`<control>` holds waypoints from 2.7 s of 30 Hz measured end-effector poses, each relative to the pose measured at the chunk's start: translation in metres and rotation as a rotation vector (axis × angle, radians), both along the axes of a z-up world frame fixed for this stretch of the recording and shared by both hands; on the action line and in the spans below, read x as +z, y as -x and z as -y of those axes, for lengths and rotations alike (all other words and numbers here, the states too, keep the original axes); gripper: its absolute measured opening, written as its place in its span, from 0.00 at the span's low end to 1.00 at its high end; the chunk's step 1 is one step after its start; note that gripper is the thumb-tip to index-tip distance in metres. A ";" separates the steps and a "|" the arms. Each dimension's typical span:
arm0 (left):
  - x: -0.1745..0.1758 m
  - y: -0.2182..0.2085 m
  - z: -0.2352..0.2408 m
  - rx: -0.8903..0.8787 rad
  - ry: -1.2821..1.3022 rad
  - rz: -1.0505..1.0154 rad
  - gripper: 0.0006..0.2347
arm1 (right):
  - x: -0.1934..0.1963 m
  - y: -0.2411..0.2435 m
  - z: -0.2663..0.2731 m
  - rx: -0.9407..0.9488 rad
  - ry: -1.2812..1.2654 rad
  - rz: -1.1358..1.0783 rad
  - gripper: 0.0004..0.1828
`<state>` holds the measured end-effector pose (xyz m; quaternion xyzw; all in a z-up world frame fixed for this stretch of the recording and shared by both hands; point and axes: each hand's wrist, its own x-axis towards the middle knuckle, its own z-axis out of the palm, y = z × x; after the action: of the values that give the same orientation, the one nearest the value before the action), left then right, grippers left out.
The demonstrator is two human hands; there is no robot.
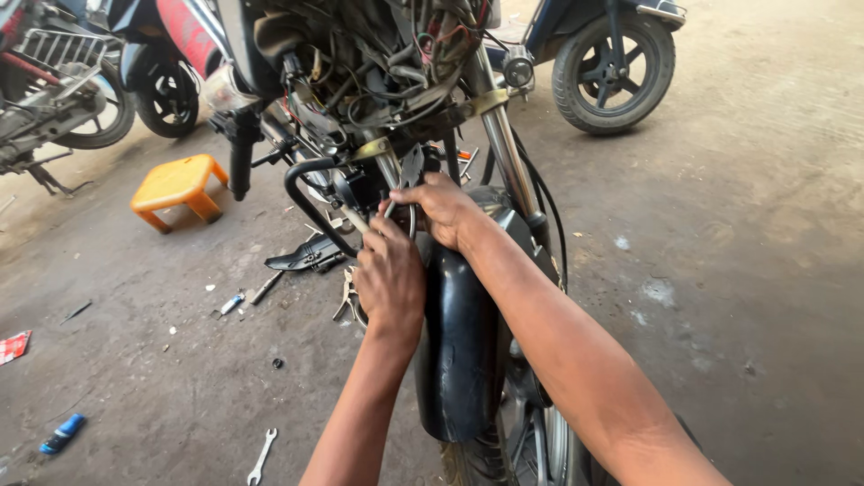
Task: The person uses pliers to adjust components near the front fork of a motorcycle, then removes the front fender and inspects it. The person kneels on the floor throughout the task.
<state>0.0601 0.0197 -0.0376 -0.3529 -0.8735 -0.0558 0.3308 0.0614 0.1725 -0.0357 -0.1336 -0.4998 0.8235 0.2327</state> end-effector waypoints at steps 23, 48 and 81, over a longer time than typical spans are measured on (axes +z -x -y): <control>0.020 -0.008 0.017 -0.131 -0.086 0.338 0.41 | -0.004 0.007 -0.008 0.125 0.081 0.026 0.04; -0.003 0.056 0.019 -0.752 -0.907 2.254 0.11 | 0.013 -0.005 0.007 0.094 -0.005 0.019 0.11; -0.002 -0.009 -0.021 -0.113 -0.202 0.552 0.11 | -0.097 0.114 -0.068 -0.204 -0.497 -0.063 0.06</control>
<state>0.0688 0.0406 -0.0392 -0.3378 -0.8993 -0.2547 0.1108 -0.0523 0.2409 -0.1331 -0.0962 -0.6632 0.6515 0.3557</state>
